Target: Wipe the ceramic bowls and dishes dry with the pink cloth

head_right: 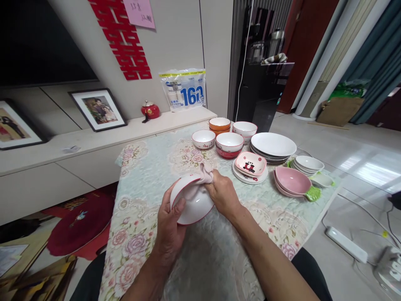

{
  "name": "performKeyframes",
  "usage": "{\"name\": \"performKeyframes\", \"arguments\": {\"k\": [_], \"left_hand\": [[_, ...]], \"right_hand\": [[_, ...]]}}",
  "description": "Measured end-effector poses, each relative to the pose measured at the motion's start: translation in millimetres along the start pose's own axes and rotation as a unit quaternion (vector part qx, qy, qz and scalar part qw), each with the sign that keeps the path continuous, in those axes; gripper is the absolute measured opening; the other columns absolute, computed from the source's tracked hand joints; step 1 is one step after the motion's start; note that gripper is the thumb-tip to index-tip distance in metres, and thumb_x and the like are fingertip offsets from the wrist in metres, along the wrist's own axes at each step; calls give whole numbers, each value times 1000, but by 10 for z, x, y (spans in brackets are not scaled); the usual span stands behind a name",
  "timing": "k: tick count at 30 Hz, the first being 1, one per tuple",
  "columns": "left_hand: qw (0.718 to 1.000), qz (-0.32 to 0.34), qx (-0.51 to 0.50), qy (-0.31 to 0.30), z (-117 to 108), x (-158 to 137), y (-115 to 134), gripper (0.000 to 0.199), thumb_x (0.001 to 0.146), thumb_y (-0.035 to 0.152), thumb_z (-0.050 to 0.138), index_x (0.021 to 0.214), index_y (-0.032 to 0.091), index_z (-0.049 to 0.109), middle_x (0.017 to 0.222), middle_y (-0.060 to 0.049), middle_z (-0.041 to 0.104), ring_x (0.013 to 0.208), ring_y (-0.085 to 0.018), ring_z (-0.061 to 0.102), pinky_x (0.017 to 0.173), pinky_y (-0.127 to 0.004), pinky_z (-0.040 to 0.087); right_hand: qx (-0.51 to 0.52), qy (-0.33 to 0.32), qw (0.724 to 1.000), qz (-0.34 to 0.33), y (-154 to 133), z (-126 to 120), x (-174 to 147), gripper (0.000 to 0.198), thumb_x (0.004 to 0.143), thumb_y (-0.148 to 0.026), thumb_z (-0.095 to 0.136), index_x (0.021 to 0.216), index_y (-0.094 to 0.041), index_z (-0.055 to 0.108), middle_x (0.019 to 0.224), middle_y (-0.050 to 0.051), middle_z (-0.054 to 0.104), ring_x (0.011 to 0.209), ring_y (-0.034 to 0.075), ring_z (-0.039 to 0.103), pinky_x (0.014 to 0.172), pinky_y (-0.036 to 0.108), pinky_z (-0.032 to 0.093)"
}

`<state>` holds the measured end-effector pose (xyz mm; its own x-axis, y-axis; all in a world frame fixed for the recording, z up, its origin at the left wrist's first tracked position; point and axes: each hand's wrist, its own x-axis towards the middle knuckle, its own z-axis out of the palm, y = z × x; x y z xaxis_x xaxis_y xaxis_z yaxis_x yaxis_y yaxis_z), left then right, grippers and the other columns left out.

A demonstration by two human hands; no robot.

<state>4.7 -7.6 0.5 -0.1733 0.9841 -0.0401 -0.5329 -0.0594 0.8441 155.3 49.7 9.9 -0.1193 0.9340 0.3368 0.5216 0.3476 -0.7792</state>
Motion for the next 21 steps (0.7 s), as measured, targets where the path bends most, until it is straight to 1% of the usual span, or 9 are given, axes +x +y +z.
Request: {"name": "performKeyframes", "arguments": {"k": [4,7,11,13,14,16,18,20,21], "left_hand": [[998,-8,-67,0,24,21,-2,60,78,37,75,133,25,55,124,-9,69,111,-29,66,93,-40,52],[994,-35,-99,-19,48,35,-19,59,83,38,71,137,22,51,127,-12,67,112,-29,65,96,-42,51],[993,-71,-80,-49,47,50,-63,62,84,42,69,139,20,49,128,-14,65,118,-32,62,98,-45,50],[996,-62,-37,-55,12,64,-82,72,80,45,73,142,20,45,132,-15,63,122,-35,59,98,-46,49],[997,-48,-6,-58,-13,73,-87,79,77,47,76,145,22,43,136,-16,60,124,-36,57,99,-47,49],[995,13,74,-71,-71,94,-87,90,69,50,82,146,25,43,146,-16,50,131,-39,50,104,-50,45],[974,96,174,-108,-127,109,-82,90,62,52,86,142,27,51,153,-16,39,140,-42,38,112,-53,36],[924,185,287,-172,-169,114,-89,85,57,52,88,134,28,61,155,-16,36,145,-44,28,117,-55,26],[885,229,347,-210,-184,112,-99,84,55,53,89,131,29,63,154,-16,38,146,-45,25,117,-58,22]], "right_hand": [[42,-47,998,27,87,100,-2,22,95,-33,47,98,-20,64,84,3,73,76,20,69,69,29,51],[37,-53,997,49,129,118,-3,21,93,-31,49,102,-20,64,85,4,73,76,20,69,68,29,50],[3,-38,997,70,203,23,31,24,89,-28,53,110,-18,61,94,7,72,87,24,67,72,32,48],[-5,-45,997,69,247,-66,55,26,87,-26,55,112,-19,62,98,7,72,90,23,66,74,31,47],[-9,-50,996,68,269,-116,66,25,87,-25,55,110,-20,63,98,6,72,89,23,66,74,30,47],[-15,-60,996,68,310,-218,83,21,85,-24,57,104,-20,65,94,6,72,85,22,65,71,29,46],[-22,-68,995,69,347,-314,93,16,83,-23,58,96,-20,66,89,5,72,81,22,64,70,28,45],[-27,-75,994,72,375,-394,99,13,82,-23,59,92,-20,66,87,5,71,80,21,63,69,28,44],[-29,-78,994,75,385,-426,101,12,81,-23,59,90,-20,66,87,5,71,79,21,62,69,28,43]]}}
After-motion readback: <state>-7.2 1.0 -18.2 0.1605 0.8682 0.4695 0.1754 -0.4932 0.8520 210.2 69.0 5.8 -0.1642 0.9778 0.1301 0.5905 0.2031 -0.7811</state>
